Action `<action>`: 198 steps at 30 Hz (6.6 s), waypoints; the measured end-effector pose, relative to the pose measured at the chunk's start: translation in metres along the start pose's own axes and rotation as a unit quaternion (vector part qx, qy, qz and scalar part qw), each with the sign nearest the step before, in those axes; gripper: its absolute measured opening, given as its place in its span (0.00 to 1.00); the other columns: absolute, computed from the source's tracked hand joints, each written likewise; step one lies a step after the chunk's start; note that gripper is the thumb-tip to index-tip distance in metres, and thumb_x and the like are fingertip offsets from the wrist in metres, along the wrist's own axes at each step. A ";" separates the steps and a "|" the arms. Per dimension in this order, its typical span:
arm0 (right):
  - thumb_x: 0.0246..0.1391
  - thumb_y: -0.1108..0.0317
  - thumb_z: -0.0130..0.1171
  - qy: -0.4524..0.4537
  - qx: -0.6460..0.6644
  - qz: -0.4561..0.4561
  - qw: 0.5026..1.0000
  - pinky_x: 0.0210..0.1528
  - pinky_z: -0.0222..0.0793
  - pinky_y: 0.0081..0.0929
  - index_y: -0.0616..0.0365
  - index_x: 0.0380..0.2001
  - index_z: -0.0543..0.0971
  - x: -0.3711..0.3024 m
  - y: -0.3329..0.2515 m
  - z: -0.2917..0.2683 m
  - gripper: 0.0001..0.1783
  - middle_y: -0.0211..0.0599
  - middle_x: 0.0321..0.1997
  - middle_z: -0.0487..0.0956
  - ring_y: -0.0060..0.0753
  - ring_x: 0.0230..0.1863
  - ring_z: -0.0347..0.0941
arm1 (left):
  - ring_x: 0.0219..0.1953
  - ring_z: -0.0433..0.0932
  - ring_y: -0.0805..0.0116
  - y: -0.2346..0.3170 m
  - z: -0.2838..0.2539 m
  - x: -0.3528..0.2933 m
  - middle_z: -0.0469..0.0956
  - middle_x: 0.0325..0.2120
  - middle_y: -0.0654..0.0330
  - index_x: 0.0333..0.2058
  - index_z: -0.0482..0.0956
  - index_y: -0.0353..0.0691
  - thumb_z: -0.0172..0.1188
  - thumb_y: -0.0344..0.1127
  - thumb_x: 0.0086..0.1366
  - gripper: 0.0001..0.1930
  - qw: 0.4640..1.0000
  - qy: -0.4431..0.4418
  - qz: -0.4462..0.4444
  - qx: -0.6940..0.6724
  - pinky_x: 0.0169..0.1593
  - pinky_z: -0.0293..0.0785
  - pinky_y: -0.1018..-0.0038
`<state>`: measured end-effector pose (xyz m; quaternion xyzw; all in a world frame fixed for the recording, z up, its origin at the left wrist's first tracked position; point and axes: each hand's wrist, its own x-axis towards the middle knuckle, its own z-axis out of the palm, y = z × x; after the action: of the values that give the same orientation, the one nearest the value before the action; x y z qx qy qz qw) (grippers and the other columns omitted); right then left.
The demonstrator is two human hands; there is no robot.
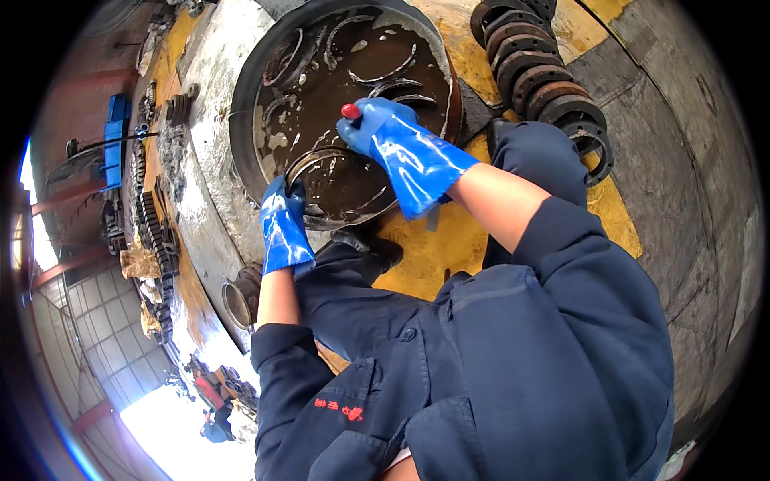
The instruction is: The person repeatedly picks up metal rings from a basin of dark liquid, scrubs them with a red-handled brush, and returns them to the basin. The process is repeated for multiple rings throughout the clip.
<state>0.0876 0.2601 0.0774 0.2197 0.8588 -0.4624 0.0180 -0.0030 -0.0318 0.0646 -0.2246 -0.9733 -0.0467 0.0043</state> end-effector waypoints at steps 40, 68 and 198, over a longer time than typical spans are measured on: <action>0.68 0.39 0.59 -0.126 0.330 0.147 0.924 0.59 0.75 0.37 0.59 0.57 0.85 -0.001 0.019 0.058 0.34 0.43 0.54 0.87 0.42 0.55 0.81 | 0.49 0.85 0.59 0.023 -0.017 -0.014 0.84 0.57 0.51 0.60 0.78 0.34 0.56 0.46 0.82 0.21 0.790 0.065 -0.189 -0.580 0.55 0.82 0.64; 0.67 0.50 0.65 0.025 0.131 -0.143 0.981 0.53 0.82 0.37 0.45 0.49 0.89 -0.006 -0.003 0.041 0.16 0.38 0.45 0.90 0.46 0.49 0.87 | 0.47 0.87 0.63 0.010 -0.011 0.005 0.89 0.52 0.52 0.58 0.78 0.32 0.51 0.49 0.83 0.24 0.730 -0.029 -0.331 -0.597 0.42 0.79 0.69; 0.63 0.43 0.64 -0.022 -0.254 -0.051 0.966 0.52 0.81 0.53 0.51 0.39 0.89 -0.036 0.046 0.062 0.22 0.50 0.43 0.89 0.61 0.50 0.85 | 0.39 0.87 0.53 -0.010 -0.047 -0.011 0.90 0.36 0.48 0.47 0.87 0.35 0.67 0.51 0.66 0.24 0.872 0.021 -0.169 -0.459 0.45 0.80 0.60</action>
<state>0.1278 0.2194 0.0144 0.1532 0.9577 -0.2339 0.0683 0.0023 -0.0495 0.1099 -0.0328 -0.8652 -0.4927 -0.0870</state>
